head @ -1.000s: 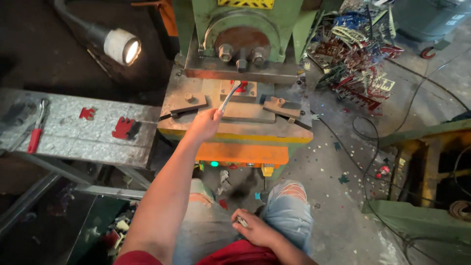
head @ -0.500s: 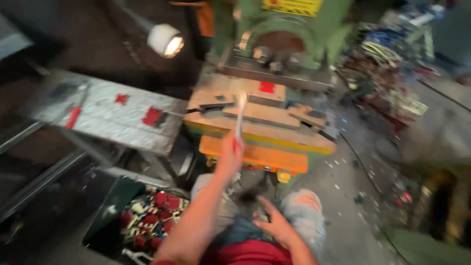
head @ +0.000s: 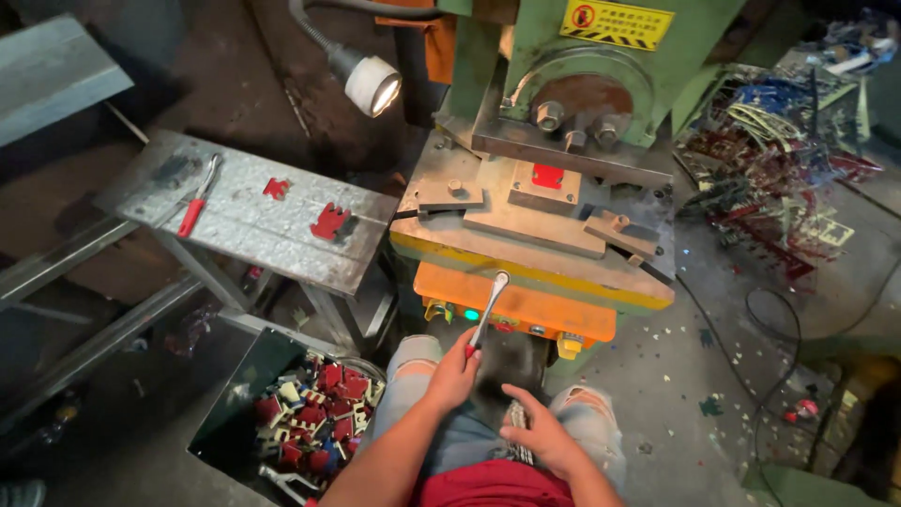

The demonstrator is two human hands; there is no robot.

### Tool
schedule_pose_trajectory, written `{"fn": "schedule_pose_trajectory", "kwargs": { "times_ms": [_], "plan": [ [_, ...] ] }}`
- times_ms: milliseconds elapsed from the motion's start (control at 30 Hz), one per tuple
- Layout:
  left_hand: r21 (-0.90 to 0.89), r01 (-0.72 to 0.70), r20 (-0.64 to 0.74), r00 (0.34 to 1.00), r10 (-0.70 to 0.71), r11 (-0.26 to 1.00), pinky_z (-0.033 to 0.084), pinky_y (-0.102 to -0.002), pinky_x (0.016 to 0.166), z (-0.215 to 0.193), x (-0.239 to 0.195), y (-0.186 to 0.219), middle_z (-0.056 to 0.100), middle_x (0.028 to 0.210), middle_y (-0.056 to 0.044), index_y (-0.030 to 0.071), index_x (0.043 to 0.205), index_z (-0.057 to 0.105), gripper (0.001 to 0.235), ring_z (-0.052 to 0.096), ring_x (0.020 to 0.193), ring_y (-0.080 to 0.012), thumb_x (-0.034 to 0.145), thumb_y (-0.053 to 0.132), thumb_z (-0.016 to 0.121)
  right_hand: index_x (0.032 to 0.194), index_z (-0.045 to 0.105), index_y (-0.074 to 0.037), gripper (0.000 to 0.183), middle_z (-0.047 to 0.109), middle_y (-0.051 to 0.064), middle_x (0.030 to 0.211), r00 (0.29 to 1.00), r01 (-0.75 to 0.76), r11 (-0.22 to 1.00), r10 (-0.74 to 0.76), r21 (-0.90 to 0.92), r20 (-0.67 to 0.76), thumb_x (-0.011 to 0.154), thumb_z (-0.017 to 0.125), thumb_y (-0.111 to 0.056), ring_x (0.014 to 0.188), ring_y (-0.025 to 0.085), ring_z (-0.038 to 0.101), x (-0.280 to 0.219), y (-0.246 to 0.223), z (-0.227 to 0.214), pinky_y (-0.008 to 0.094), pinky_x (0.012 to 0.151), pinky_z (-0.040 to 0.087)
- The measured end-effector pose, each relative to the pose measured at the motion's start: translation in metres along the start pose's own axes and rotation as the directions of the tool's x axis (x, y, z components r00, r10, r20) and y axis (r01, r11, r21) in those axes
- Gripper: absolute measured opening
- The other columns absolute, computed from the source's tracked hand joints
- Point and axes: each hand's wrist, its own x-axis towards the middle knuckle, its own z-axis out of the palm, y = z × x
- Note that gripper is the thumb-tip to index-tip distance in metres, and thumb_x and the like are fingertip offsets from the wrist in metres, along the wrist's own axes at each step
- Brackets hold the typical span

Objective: Stamping small red components using a press machine and a metal positioning tool

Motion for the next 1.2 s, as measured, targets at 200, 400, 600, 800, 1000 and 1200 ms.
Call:
{"fn": "schedule_pose_trajectory", "kwargs": {
  "times_ms": [200,400,600,800,1000,1200],
  "plan": [
    [0.125,0.011,0.087,0.996,-0.022,0.992,0.053,-0.037,0.090,0.003,0.000,-0.002,0.068,0.125,-0.010,0.018,0.148,0.046,0.050,0.068,0.106,-0.0287,0.100,0.031,0.052,0.145,0.056,-0.010,0.060,0.062,0.013,0.092,0.985,-0.001,0.984,0.031,0.176,-0.168,0.087,0.066,0.004,0.076,0.019,0.053,0.005,0.002,-0.013,0.029,0.070,0.040],
    [0.123,-0.057,0.136,0.990,0.040,0.991,0.052,-0.038,0.092,0.012,0.011,0.009,0.067,0.126,-0.012,0.016,0.145,0.047,0.045,0.067,0.107,-0.0302,0.102,0.030,0.046,0.131,0.062,-0.013,0.041,0.056,0.007,0.090,0.992,0.027,0.997,-0.018,0.069,-0.127,0.091,0.068,-0.011,0.076,0.017,0.047,-0.003,0.001,-0.018,0.029,0.067,0.037],
    [0.120,-0.317,0.037,0.948,0.315,0.941,0.054,-0.038,0.087,-0.019,0.082,0.082,0.069,0.118,-0.014,0.008,0.144,0.052,0.048,0.067,0.100,-0.0293,0.097,0.019,0.052,0.125,0.068,-0.018,0.041,0.072,-0.001,0.103,0.980,0.110,0.713,0.039,-0.693,0.195,0.084,0.070,-0.018,0.090,0.014,0.062,-0.024,-0.047,0.004,0.028,0.087,0.054],
    [0.600,-0.375,-0.102,0.841,0.532,0.707,0.052,-0.047,0.059,-0.049,0.143,0.159,0.062,0.088,-0.010,0.021,0.121,0.062,0.025,0.064,0.069,-0.0361,0.099,0.033,0.060,0.111,0.068,-0.029,0.028,0.063,0.008,0.103,0.968,0.213,0.226,0.080,-0.951,0.236,0.085,0.066,-0.020,0.091,0.035,0.061,-0.009,-0.033,-0.016,0.044,0.080,0.051],
    [0.617,-0.271,-0.017,0.934,0.356,0.739,0.054,-0.047,0.070,-0.069,0.170,0.170,0.071,0.093,-0.009,0.026,0.125,0.064,0.032,0.068,0.083,-0.0345,0.103,0.042,0.049,0.121,0.067,-0.021,0.039,0.062,0.013,0.102,0.885,0.427,0.226,0.095,-0.876,0.456,0.082,0.064,-0.014,0.086,0.040,0.058,-0.027,-0.032,-0.013,0.046,0.074,0.048],
    [0.656,-0.386,-0.086,0.815,0.573,0.648,0.053,-0.045,0.065,-0.076,0.170,0.185,0.066,0.090,-0.007,0.023,0.122,0.065,0.027,0.065,0.075,-0.0325,0.099,0.036,0.060,0.109,0.066,-0.018,0.031,0.064,0.005,0.110,0.885,0.463,0.398,-0.170,-0.792,0.433,0.080,0.064,-0.008,0.097,0.031,0.062,-0.023,-0.046,-0.025,0.040,0.081,0.052]
  ]
}}
